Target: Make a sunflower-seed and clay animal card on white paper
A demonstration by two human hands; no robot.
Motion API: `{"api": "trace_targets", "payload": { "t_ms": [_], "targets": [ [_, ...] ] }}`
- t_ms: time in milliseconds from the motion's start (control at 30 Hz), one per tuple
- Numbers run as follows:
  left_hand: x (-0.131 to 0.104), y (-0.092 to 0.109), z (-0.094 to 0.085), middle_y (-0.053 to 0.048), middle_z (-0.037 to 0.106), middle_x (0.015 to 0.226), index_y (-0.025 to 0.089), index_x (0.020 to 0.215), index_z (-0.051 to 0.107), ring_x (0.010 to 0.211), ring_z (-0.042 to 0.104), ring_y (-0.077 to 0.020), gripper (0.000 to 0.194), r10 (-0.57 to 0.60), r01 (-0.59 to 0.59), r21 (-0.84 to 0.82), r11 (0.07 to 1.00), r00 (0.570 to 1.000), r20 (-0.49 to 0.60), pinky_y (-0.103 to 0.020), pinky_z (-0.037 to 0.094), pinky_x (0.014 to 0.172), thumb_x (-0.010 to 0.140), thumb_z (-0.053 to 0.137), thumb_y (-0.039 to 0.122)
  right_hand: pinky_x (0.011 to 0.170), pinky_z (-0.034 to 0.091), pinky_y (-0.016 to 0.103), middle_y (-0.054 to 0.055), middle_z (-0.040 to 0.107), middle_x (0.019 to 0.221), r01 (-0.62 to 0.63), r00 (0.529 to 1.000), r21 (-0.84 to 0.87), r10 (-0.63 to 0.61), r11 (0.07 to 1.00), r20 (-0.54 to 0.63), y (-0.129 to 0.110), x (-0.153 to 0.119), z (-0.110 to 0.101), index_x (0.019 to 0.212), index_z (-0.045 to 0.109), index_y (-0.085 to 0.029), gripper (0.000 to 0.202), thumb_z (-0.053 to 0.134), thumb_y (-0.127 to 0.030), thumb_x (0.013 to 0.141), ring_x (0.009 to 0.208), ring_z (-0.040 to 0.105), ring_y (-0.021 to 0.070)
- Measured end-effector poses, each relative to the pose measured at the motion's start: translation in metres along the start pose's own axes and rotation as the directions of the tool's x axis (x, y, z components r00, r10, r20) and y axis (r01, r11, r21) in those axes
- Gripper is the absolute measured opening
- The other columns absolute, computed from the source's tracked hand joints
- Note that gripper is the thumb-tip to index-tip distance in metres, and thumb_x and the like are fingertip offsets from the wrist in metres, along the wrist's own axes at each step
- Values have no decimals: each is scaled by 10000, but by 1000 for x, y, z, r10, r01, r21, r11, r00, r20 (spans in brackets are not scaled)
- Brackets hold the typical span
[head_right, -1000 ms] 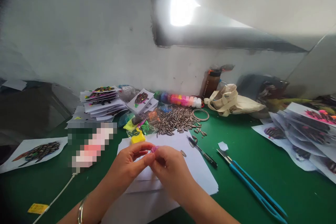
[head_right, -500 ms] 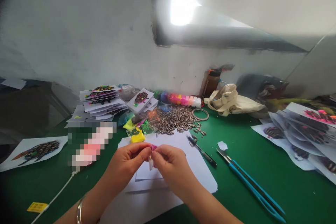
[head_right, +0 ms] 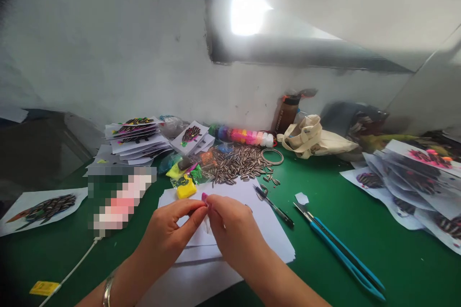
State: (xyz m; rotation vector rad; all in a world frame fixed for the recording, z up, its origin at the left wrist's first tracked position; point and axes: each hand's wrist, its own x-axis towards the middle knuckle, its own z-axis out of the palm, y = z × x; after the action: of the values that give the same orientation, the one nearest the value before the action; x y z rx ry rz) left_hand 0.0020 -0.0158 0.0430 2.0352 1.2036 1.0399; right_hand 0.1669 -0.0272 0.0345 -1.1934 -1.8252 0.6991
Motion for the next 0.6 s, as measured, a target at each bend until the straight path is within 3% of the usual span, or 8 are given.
{"api": "trace_targets", "payload": {
  "t_ms": [67,133,200,267,367,467,600],
  "targets": [
    [1,-1,-3,-47,739,1034,229,1017,722,967,668,-207,203,2,-3,-8,1000,998,-60,-294,508,859,891,591,318,609,410,249,5,609,754,-79,997,166,79,983,10,-1,1,-2,887,635,-198,135,507,-230,914,659,502,127],
    [3,-2,-6,-77,695,1185,228,1093,715,1077,634,-249,280,-31,28,-43,999,997,-64,-347,494,928,858,630,354,592,421,242,-4,601,751,-168,985,381,146,909,88,0,2,-5,912,642,-197,92,571,-247,881,644,505,118],
    [6,-1,-10,-92,705,1144,224,1136,703,938,676,-242,343,-112,122,-154,981,991,71,-341,543,803,851,635,401,591,437,237,-8,608,759,-222,974,541,157,811,165,1,3,-7,944,650,-199,112,620,-254,851,645,523,113],
    [8,0,-12,-66,732,858,195,1140,696,649,658,-176,364,-184,259,-293,920,948,261,-283,530,594,870,608,423,601,447,236,-7,618,773,-223,974,590,152,776,169,3,3,-9,967,654,-203,138,637,-257,841,661,540,114],
    [10,3,-13,11,607,556,141,1029,705,466,550,-116,321,-246,400,-426,811,895,373,-227,445,480,865,612,401,620,451,237,-2,626,791,-149,988,449,122,881,89,4,3,-11,980,657,-211,131,609,-222,858,693,555,119],
    [10,4,-12,18,574,517,125,905,696,448,525,-106,279,-303,466,-463,754,872,385,-209,402,448,831,644,389,677,461,249,9,651,827,22,997,181,-34,983,67,3,3,-15,983,678,-219,159,589,-158,866,748,583,131],
    [10,4,-11,11,579,499,128,870,686,436,511,-106,288,-325,505,-461,729,849,417,-209,388,438,829,644,410,702,469,245,24,652,879,190,979,30,-191,981,75,5,3,-19,1039,680,-227,193,617,-158,871,787,602,137]
  ]
}}
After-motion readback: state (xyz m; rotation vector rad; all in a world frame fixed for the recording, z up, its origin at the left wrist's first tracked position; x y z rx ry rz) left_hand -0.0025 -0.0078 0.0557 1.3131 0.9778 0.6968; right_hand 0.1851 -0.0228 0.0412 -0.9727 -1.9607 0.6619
